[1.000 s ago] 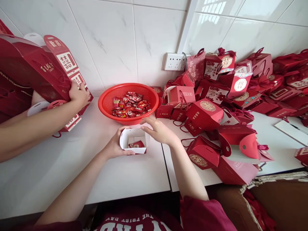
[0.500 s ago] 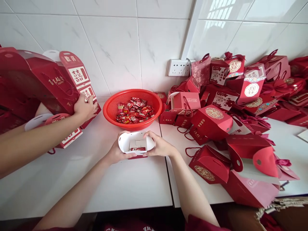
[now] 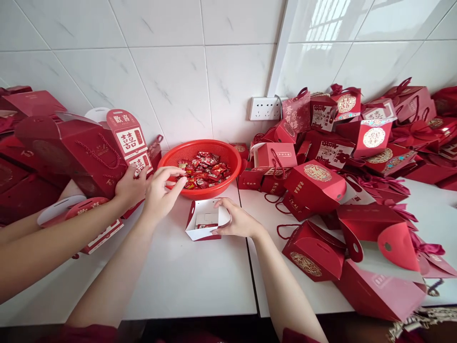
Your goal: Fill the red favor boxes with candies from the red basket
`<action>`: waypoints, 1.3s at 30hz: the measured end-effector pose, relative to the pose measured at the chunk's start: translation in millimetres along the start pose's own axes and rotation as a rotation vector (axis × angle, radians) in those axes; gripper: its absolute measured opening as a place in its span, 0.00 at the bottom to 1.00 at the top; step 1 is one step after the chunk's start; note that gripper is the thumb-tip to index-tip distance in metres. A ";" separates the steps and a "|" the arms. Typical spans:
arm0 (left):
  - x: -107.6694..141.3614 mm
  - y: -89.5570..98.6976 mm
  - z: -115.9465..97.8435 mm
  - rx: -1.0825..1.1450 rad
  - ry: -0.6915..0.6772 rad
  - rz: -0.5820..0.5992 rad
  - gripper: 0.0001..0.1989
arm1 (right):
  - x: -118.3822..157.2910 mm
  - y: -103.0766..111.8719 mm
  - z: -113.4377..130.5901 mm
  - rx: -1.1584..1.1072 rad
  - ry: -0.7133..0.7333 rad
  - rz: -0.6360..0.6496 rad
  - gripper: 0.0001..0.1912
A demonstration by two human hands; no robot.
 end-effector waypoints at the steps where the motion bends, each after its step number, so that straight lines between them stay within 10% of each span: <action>1: -6.3 -1.5 -1.4 0.008 0.010 -0.012 0.09 | 0.1 -0.1 0.1 0.003 0.003 -0.001 0.34; 15: -42.2 -30.3 -1.8 0.146 0.123 -0.086 0.09 | -0.5 -0.2 1.3 0.032 0.025 0.005 0.34; 25: -69.3 -7.2 54.2 -0.098 0.235 -0.037 0.07 | -1.1 -2.0 -1.6 0.024 0.011 0.003 0.35; 34: -119.1 -33.5 125.8 -0.280 0.412 0.404 0.12 | -0.6 -1.4 1.6 0.016 -0.016 0.012 0.34; 39: -125.2 -71.4 146.5 -0.353 0.564 0.636 0.50 | -0.6 -2.4 3.6 0.035 -0.058 0.019 0.33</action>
Point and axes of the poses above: each hand's wrist, its own x-axis away from the middle knuckle, its own y-axis out of the back of the hand, z = x × y, the point moved 1 cm from there along -x, towards the middle knuckle, and after that the axes turned 1 degree about -x, right-handed, at the moved point
